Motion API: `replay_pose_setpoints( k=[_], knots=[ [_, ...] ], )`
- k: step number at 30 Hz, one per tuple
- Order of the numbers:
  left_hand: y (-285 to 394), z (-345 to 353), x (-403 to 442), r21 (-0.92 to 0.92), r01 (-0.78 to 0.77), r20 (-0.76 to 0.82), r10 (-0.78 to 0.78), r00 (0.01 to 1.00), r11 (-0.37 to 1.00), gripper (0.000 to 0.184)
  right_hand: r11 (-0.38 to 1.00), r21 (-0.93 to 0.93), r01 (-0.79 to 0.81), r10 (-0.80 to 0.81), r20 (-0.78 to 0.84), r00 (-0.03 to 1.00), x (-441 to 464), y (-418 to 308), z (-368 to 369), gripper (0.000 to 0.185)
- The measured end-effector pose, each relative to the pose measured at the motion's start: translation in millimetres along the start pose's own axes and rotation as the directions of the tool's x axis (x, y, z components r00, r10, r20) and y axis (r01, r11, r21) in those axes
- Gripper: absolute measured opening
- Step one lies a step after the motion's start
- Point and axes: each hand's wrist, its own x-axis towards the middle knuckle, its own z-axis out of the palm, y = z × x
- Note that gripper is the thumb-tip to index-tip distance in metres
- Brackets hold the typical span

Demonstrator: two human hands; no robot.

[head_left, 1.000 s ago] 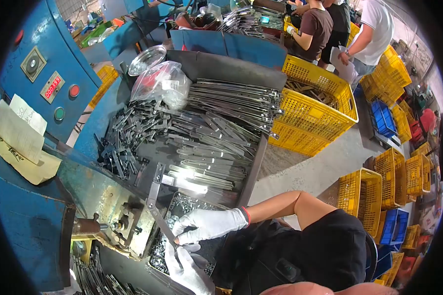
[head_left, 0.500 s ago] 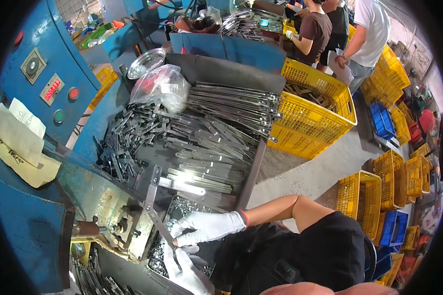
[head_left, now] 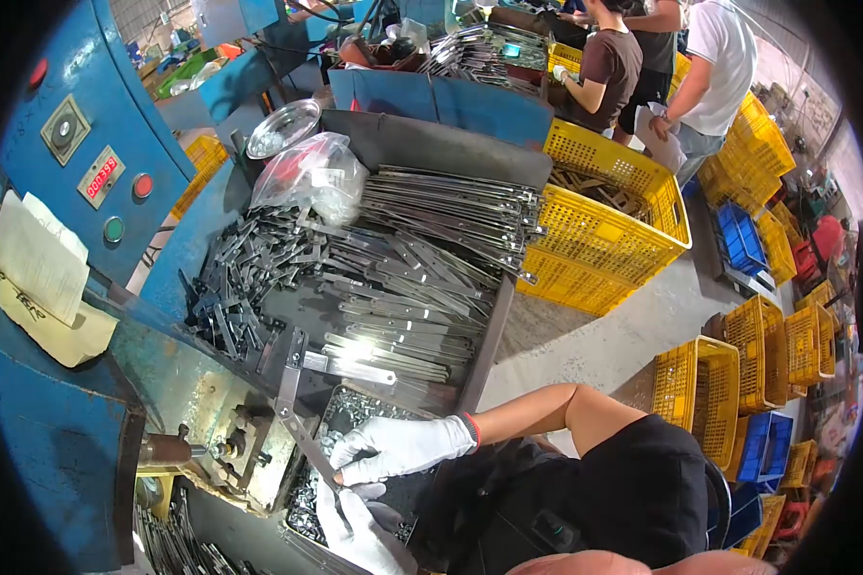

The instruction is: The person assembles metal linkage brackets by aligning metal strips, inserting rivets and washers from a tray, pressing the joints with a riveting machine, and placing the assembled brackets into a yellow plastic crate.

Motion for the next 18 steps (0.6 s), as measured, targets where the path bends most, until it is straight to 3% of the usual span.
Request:
replay_pose_setpoints(
  k=[18],
  knots=[
    [-3.8, -12.7, 8.8, -0.033, -0.06, 0.152, 0.065, 0.986, 0.998, 0.038, 0.985, 0.157, -0.075, 0.072, 0.024, 0.997, 2.2, 4.9, 0.6, 0.018]
  ],
)
